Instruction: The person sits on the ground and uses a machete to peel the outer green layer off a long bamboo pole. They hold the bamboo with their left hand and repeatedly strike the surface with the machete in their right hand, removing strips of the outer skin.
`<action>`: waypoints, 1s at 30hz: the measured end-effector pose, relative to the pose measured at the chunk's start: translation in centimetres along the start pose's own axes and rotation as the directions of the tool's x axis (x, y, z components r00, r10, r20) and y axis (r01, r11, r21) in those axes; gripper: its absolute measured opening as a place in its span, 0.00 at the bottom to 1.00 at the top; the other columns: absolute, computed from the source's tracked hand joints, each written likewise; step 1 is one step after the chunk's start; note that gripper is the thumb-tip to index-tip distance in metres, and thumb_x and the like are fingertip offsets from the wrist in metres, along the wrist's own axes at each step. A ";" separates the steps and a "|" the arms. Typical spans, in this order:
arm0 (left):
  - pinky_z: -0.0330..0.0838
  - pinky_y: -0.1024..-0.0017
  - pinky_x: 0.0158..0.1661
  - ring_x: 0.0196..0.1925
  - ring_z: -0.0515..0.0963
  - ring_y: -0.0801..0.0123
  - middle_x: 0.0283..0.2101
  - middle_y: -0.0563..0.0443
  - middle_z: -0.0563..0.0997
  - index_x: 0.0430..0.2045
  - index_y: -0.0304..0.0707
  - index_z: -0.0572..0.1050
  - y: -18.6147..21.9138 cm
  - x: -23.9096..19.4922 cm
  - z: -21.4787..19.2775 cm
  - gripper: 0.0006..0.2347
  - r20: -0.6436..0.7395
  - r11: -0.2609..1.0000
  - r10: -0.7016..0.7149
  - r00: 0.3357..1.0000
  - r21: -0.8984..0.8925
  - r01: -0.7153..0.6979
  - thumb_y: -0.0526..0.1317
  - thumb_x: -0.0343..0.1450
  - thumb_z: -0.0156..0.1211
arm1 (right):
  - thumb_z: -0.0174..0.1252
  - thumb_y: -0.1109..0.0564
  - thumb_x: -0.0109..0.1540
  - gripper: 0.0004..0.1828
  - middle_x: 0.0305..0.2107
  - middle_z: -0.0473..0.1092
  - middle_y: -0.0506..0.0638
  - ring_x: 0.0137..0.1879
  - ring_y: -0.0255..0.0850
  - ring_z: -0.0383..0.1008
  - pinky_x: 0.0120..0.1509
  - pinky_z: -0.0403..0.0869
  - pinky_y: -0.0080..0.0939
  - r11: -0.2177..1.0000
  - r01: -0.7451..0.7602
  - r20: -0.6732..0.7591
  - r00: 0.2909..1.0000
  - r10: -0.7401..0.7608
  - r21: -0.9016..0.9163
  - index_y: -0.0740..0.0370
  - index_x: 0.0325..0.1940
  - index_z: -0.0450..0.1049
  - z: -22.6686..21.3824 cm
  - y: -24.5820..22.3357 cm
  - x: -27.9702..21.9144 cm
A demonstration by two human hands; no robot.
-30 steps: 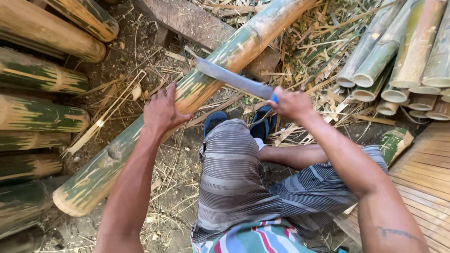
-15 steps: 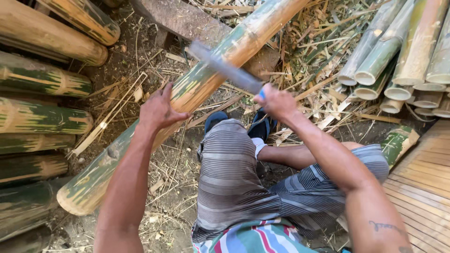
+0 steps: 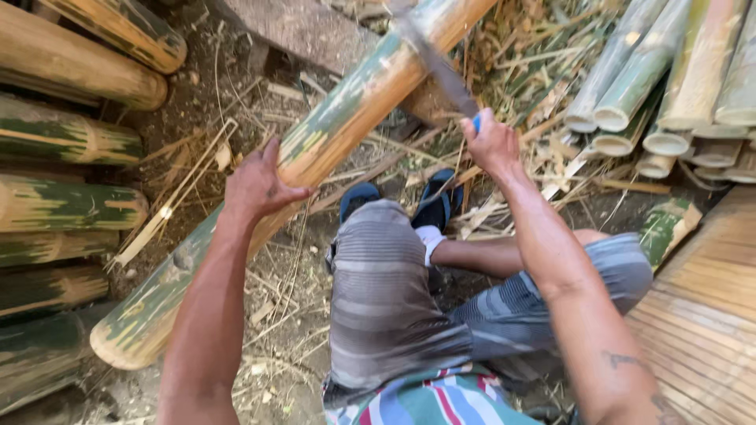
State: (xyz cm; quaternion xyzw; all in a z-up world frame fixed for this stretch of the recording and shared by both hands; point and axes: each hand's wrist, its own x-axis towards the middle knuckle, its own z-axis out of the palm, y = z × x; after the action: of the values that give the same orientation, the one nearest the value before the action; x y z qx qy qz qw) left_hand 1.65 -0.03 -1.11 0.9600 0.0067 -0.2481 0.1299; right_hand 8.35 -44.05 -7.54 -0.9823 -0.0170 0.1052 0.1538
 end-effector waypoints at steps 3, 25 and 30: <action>0.81 0.51 0.45 0.49 0.80 0.46 0.54 0.29 0.74 0.70 0.40 0.55 0.7 -0.1 -0.3 0.51 0.026 1.000 -0.012 1.000 -0.022 0.012 0.67 0.55 0.71 | 0.39 0.38 0.74 0.24 0.19 0.68 0.50 0.23 0.47 0.71 0.28 0.72 0.55 0.973 -0.133 -0.049 0.988 0.144 0.186 0.61 0.43 0.65 -1.4 -0.6 0.8; 0.77 0.51 0.53 0.54 0.80 0.49 0.60 0.37 0.75 0.72 0.47 0.53 -0.2 0.8 -1.2 0.55 0.119 0.983 -0.055 0.991 -0.166 0.075 0.64 0.50 0.75 | 0.42 0.38 0.72 0.23 0.16 0.65 0.48 0.19 0.43 0.67 0.24 0.69 0.51 0.984 0.088 -0.132 0.989 -0.067 0.156 0.59 0.39 0.64 5.5 1.3 1.5; 0.76 0.52 0.54 0.54 0.80 0.50 0.58 0.36 0.76 0.73 0.45 0.51 -1.2 0.9 -0.3 0.57 0.108 0.971 -0.048 0.993 -0.226 0.072 0.65 0.49 0.75 | 0.39 0.34 0.72 0.26 0.18 0.64 0.46 0.20 0.40 0.64 0.21 0.69 0.49 0.998 -0.002 -0.108 0.994 0.007 0.055 0.57 0.38 0.65 7.5 3.1 1.4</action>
State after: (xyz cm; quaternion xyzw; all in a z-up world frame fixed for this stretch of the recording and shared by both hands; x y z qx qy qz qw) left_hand 2.51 1.10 -1.60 0.9240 0.0578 -0.2979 0.2327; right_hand 8.18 -44.63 -15.75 -0.9821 -0.0036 0.0525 0.1810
